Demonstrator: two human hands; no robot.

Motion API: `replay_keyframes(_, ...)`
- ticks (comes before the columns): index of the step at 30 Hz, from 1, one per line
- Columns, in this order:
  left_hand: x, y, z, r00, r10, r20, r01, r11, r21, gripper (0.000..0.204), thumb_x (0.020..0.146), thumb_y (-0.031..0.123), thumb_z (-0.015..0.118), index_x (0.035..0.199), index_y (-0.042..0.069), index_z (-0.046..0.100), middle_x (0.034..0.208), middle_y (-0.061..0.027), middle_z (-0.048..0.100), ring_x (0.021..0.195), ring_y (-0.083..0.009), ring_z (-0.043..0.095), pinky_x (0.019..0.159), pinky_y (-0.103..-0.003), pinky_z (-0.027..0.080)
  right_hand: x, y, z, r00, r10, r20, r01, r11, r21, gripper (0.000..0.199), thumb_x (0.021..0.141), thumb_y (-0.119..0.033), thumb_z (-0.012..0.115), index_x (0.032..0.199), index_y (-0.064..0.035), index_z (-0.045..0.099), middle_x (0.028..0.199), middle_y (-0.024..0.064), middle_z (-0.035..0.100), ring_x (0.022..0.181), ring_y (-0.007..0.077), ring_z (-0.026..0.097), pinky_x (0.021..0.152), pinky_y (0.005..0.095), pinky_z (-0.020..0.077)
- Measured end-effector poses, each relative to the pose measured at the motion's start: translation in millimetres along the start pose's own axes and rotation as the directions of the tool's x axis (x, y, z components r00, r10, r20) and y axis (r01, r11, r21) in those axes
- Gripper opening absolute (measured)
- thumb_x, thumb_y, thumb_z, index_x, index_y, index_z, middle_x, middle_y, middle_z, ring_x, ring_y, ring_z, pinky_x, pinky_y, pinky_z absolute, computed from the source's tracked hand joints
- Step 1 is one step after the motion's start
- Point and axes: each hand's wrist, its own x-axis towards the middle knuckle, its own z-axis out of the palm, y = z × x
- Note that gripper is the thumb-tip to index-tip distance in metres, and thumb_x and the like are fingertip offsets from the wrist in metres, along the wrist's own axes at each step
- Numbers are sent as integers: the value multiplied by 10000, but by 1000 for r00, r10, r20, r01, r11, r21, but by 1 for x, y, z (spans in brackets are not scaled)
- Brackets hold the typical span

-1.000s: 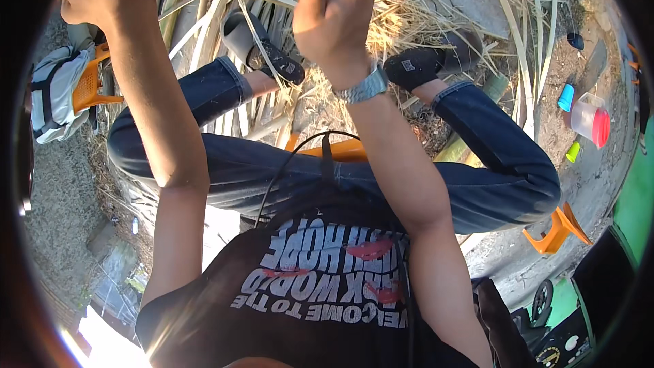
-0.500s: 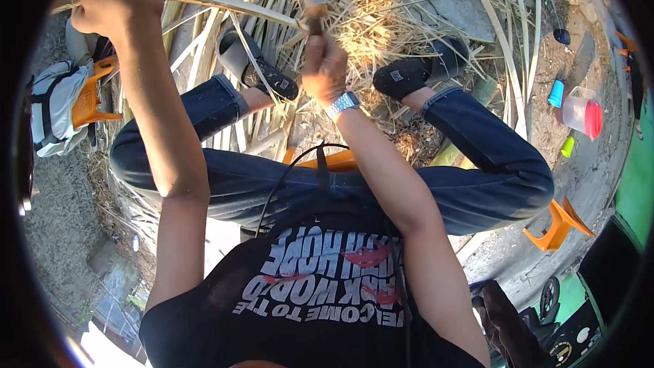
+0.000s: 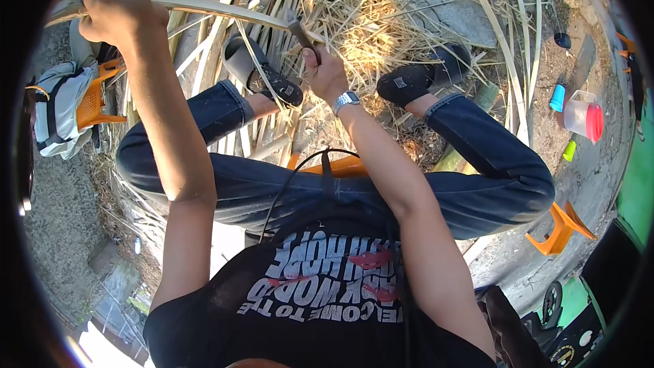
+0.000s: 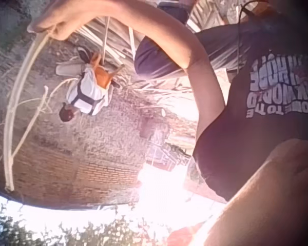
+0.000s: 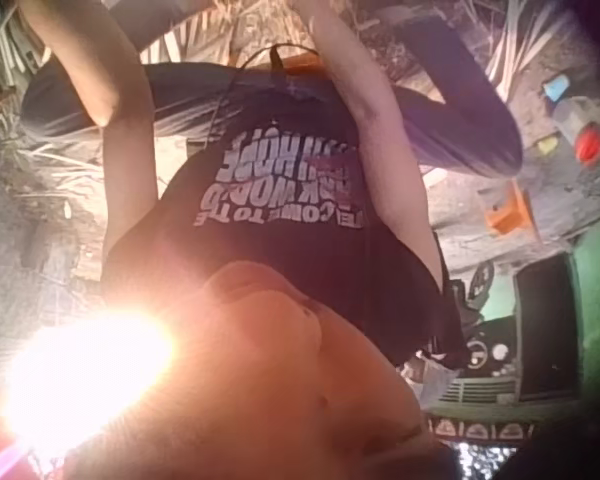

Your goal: Using a small axe to shape and refine strips of bamboo.

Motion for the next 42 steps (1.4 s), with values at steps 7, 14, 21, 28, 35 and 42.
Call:
replay_keyframes(7, -11, -17, 1, 996, -77, -35, 74, 995, -61, 433, 991, 144, 404, 607, 154, 206, 497, -5, 250, 441, -124, 201, 423, -314, 222, 41, 18, -44, 948, 288, 135, -238, 924, -299, 774, 980, -675, 410, 790, 12, 711, 716, 236, 676, 690, 436, 665, 673, 480, 523)
replay_keyframes(14, 7, -4, -29, 996, -45, -75, 47, 999, 15, 402, 984, 149, 424, 645, 132, 208, 539, -2, 210, 459, -134, 198, 440, -325, 225, -1, -97, -36, 948, -307, -81, 316, 937, 150, 560, 1029, -515, 469, 871, -3, 630, 555, 189, 552, 560, 331, 605, 554, 432, 466)
replay_keyframes(21, -5, -16, -13, 984, -161, -77, 154, 985, -82, 370, 978, 166, 439, 674, 126, 233, 558, 2, 211, 467, -127, 190, 452, -315, 191, 53, 102, -29, 797, 565, 214, -495, 814, -305, 897, 986, -708, 294, 751, 66, 680, 576, 187, 628, 552, 354, 642, 641, 476, 553)
replay_keyframes(28, 15, 21, -39, 987, -66, -146, 59, 997, -55, 337, 977, 127, 426, 692, 136, 247, 584, 2, 214, 479, -128, 208, 468, -323, 210, 41, 30, -75, 870, 480, 110, -477, 877, -58, 795, 1000, -656, 390, 721, 50, 628, 597, 160, 584, 558, 271, 622, 580, 414, 498)
replay_keyframes(35, 17, 58, -37, 980, 106, -167, -110, 994, -20, 386, 901, 65, 445, 636, 175, 188, 572, 16, 169, 467, -115, 155, 458, -318, 176, 34, -71, -81, 980, 172, 99, -191, 952, 239, 637, 1021, -598, 463, 666, -74, 542, 553, -13, 464, 480, 96, 434, 472, 287, 337)
replay_keyframes(42, 20, 11, -30, 977, 50, -205, -50, 999, 7, 362, 898, 76, 480, 633, 122, 237, 548, -11, 202, 467, -132, 186, 466, -341, 180, 26, -138, -57, 987, -153, 39, 141, 967, 212, 637, 1026, -558, 470, 824, 26, 626, 568, 98, 520, 509, 224, 498, 510, 378, 388)
